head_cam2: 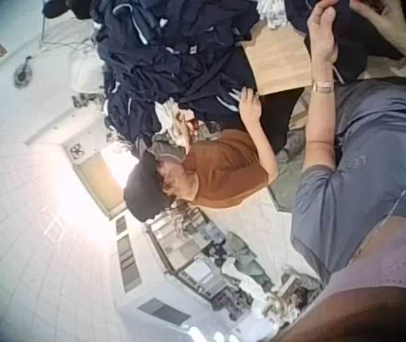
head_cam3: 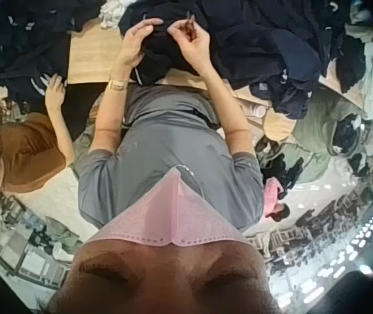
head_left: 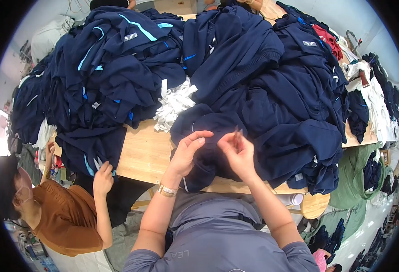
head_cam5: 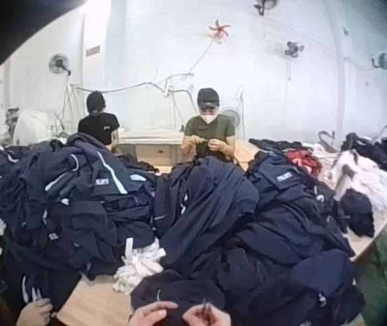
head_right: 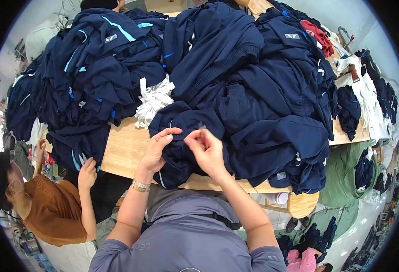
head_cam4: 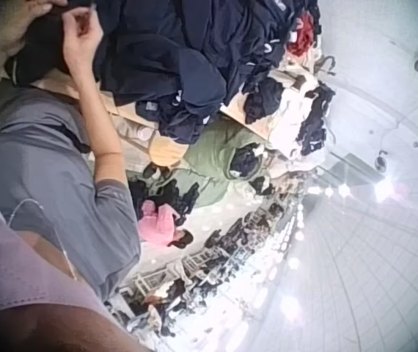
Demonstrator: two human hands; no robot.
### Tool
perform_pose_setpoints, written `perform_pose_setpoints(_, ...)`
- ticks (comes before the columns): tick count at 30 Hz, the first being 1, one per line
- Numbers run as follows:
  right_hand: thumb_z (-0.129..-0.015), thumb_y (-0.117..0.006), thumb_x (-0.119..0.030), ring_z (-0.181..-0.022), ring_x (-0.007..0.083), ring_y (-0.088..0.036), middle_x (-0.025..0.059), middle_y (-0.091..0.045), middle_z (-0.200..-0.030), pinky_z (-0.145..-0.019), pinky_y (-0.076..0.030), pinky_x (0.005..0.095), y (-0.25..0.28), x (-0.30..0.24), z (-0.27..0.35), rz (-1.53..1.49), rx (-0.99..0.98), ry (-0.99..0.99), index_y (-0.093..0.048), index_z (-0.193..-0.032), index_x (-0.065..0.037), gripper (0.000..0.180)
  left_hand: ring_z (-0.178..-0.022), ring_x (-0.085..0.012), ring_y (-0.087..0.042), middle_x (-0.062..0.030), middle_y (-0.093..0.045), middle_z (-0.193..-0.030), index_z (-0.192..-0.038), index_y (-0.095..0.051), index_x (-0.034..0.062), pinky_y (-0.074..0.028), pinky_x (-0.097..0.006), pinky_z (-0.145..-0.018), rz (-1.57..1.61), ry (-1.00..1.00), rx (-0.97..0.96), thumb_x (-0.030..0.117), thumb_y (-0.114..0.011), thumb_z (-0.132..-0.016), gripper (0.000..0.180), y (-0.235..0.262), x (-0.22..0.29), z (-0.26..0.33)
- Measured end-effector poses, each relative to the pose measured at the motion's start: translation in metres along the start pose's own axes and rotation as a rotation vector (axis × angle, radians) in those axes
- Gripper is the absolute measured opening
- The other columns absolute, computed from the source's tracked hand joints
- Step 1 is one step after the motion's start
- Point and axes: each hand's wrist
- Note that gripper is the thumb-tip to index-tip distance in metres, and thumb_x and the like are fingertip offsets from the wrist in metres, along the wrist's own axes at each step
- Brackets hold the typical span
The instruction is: Trimming loose threads from navy blue garments using small hand scissors.
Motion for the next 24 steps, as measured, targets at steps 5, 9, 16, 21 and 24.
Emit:
perform_pose_setpoints(5,-0.088,-0.062,-0.013,-0.05,-0.0014,-0.035,-0.0082,-0.047,-0.063,-0.044,-0.024,0.0159,0.012,-0.004,-0.003,-0.224,0.021,-0.246,-0.058,-0.087,-0.004,0.01,-0.092,-0.0054,-0.052,-0.0014,-0.062,-0.1,-0.106,-0.062,0.0,-0.039,-0.02,-0.085,-0.036,-0.047,-0.008,0.014,-0.053,-0.091,0.023,0.003,-0.001,0.004)
perform_pose_setpoints(9,-0.094,-0.052,-0.025,-0.054,0.0004,-0.036,-0.0076,-0.047,-0.064,-0.048,-0.027,0.0171,0.02,-0.013,0.0,-0.174,-0.136,-0.259,-0.057,-0.087,-0.003,0.023,-0.099,-0.0078,-0.053,-0.005,-0.062,-0.107,-0.11,-0.061,-0.0017,-0.037,-0.022,-0.091,-0.008,-0.034,-0.017,0.016,-0.049,-0.093,0.027,0.006,-0.001,0.005)
perform_pose_setpoints(16,-0.087,-0.06,-0.028,-0.057,0.0246,-0.054,0.0115,-0.053,-0.066,-0.054,-0.041,0.031,0.023,-0.002,0.007,0.611,-0.229,0.1,-0.055,-0.084,-0.003,0.026,-0.104,-0.0135,-0.055,-0.0105,-0.06,-0.114,-0.117,-0.056,-0.0058,-0.041,-0.026,-0.094,0.014,-0.049,-0.058,0.022,-0.047,-0.095,0.036,0.005,0.001,0.005)
perform_pose_setpoints(21,-0.085,-0.061,-0.033,-0.06,0.0291,-0.056,0.0109,-0.054,-0.068,-0.054,-0.042,0.035,0.023,-0.002,0.006,0.71,-0.272,0.176,-0.055,-0.08,-0.003,0.031,-0.102,-0.0137,-0.056,-0.0115,-0.06,-0.114,-0.118,-0.055,-0.0063,-0.042,-0.027,-0.092,-0.001,-0.056,-0.056,0.022,-0.046,-0.095,0.037,0.004,0.001,0.005)
perform_pose_setpoints(24,-0.085,-0.06,-0.034,-0.06,0.0291,-0.056,0.0106,-0.054,-0.069,-0.054,-0.043,0.0353,0.023,-0.009,0.003,0.73,-0.312,0.159,-0.055,-0.079,-0.003,0.032,-0.105,-0.014,-0.054,-0.0112,-0.06,-0.115,-0.117,-0.056,-0.006,-0.04,-0.027,-0.095,-0.028,-0.048,-0.052,0.021,-0.046,-0.095,0.036,0.004,0.001,0.003)
Point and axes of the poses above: each hand's wrist, its own z-axis away from the middle knuckle, its own y-axis out of the back of the hand, x = y × z
